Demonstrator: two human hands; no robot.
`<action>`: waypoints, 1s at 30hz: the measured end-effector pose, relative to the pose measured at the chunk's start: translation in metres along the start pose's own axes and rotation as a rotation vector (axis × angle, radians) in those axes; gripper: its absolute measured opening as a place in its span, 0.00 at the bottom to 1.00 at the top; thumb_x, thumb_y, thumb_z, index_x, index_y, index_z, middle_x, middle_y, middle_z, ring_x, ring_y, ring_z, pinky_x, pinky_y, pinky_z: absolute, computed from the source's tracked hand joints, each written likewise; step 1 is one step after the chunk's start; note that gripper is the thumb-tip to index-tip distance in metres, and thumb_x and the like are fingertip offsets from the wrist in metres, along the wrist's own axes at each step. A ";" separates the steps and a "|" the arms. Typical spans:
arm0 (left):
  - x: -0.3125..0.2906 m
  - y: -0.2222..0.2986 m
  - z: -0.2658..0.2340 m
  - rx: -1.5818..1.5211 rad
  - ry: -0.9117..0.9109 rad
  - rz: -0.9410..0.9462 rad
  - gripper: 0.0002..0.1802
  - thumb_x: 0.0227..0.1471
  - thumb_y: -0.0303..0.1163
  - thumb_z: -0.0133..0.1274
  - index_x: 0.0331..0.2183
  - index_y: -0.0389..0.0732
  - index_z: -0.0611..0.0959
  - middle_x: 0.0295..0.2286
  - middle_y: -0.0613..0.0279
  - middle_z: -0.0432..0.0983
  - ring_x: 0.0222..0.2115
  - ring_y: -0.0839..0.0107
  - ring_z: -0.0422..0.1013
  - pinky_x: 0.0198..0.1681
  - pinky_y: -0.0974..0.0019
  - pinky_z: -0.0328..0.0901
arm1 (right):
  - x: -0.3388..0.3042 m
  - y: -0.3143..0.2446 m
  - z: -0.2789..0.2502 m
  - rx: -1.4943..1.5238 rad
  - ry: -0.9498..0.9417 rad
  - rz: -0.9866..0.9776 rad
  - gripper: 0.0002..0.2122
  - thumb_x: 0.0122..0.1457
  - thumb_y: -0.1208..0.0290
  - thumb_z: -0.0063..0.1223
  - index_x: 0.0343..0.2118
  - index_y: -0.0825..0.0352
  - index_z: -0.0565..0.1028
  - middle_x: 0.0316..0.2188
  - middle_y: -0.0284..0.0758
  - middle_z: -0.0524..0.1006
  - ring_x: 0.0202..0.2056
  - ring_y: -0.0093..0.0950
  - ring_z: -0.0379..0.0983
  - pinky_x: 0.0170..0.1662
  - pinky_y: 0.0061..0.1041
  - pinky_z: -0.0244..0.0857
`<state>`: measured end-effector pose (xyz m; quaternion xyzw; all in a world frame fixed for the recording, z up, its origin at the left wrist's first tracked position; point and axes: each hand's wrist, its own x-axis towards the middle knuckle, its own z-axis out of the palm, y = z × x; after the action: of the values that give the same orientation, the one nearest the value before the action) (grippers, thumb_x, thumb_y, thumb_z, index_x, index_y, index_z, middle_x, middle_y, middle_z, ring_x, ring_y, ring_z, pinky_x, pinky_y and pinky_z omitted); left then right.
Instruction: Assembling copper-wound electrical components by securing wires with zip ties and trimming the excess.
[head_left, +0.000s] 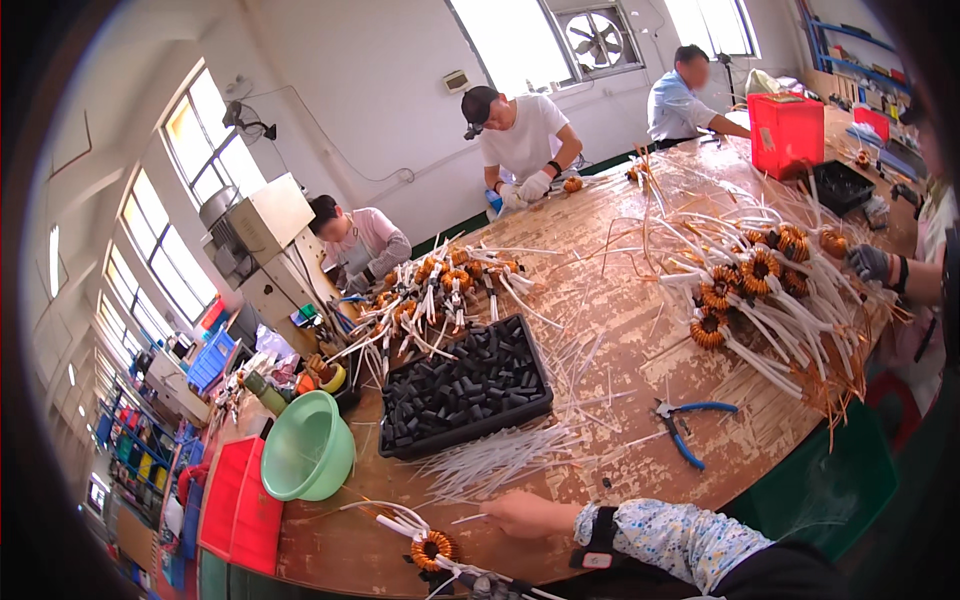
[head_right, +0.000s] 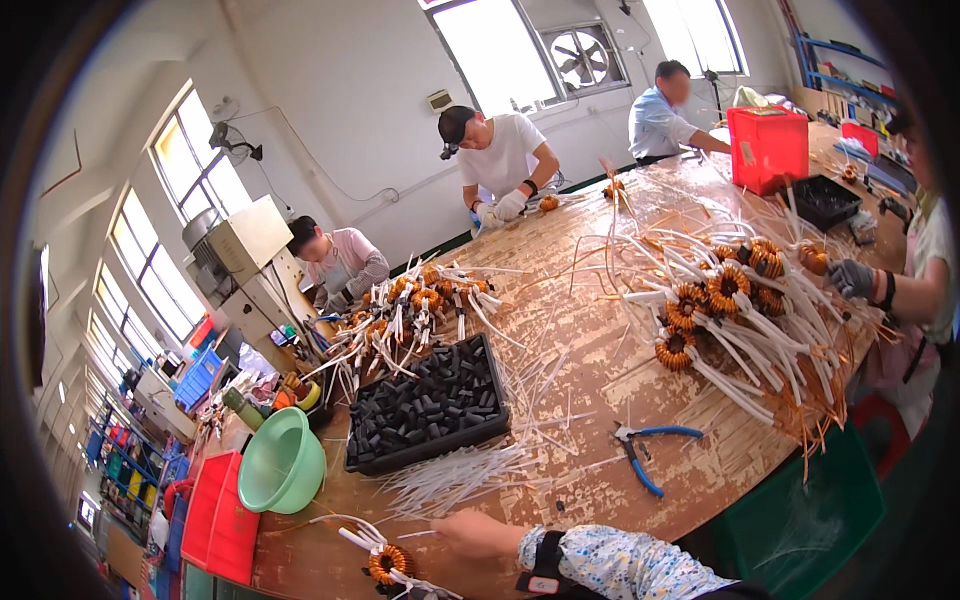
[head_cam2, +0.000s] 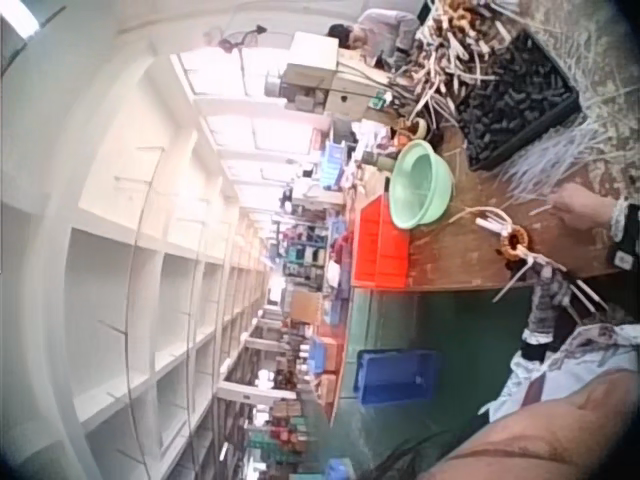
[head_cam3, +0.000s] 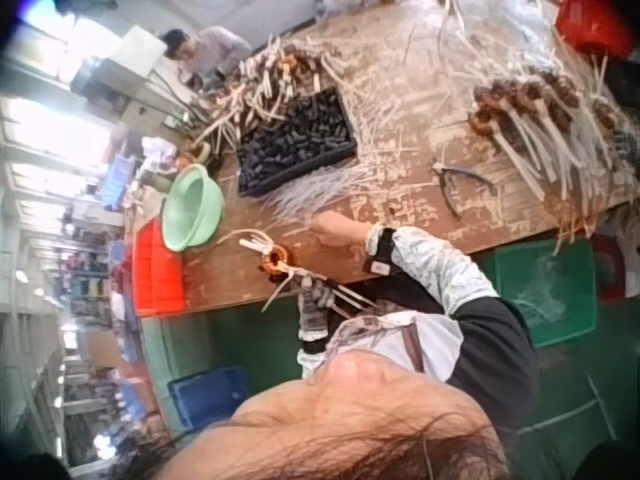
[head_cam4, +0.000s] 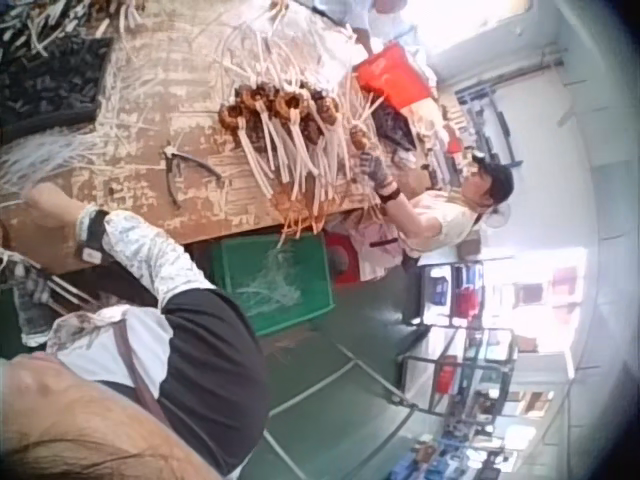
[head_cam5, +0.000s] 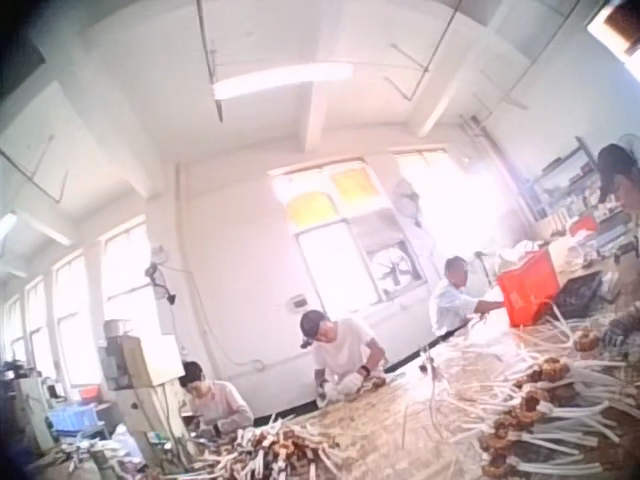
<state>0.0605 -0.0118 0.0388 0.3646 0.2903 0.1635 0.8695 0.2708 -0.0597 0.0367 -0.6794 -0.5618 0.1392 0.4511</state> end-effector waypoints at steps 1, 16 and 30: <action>0.000 0.000 0.002 -0.004 0.026 0.006 0.11 0.54 0.44 0.46 0.26 0.50 0.69 0.13 0.77 0.53 0.11 0.82 0.51 0.15 0.75 0.53 | -0.001 0.003 0.002 -0.008 -0.006 0.000 0.08 0.56 0.68 0.41 0.28 0.68 0.65 0.22 0.47 0.69 0.28 0.48 0.66 0.30 0.42 0.58; 0.009 -0.006 -0.007 0.170 -0.123 0.058 0.17 0.53 0.49 0.44 0.24 0.48 0.65 0.13 0.74 0.53 0.13 0.76 0.53 0.20 0.70 0.59 | -0.004 0.000 0.009 0.050 -0.018 0.029 0.13 0.61 0.63 0.37 0.28 0.68 0.68 0.23 0.44 0.69 0.30 0.45 0.67 0.32 0.38 0.60; 0.017 0.032 -0.031 -0.101 0.020 -0.206 0.20 0.55 0.46 0.43 0.16 0.47 0.65 0.09 0.76 0.50 0.08 0.80 0.49 0.10 0.76 0.49 | -0.008 -0.007 0.005 0.053 0.187 -0.041 0.09 0.58 0.68 0.43 0.36 0.66 0.71 0.28 0.40 0.72 0.31 0.39 0.69 0.33 0.32 0.63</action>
<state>0.0516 0.0349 0.0382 0.2868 0.3261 0.0913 0.8962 0.2599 -0.0650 0.0365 -0.6657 -0.5271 0.0809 0.5220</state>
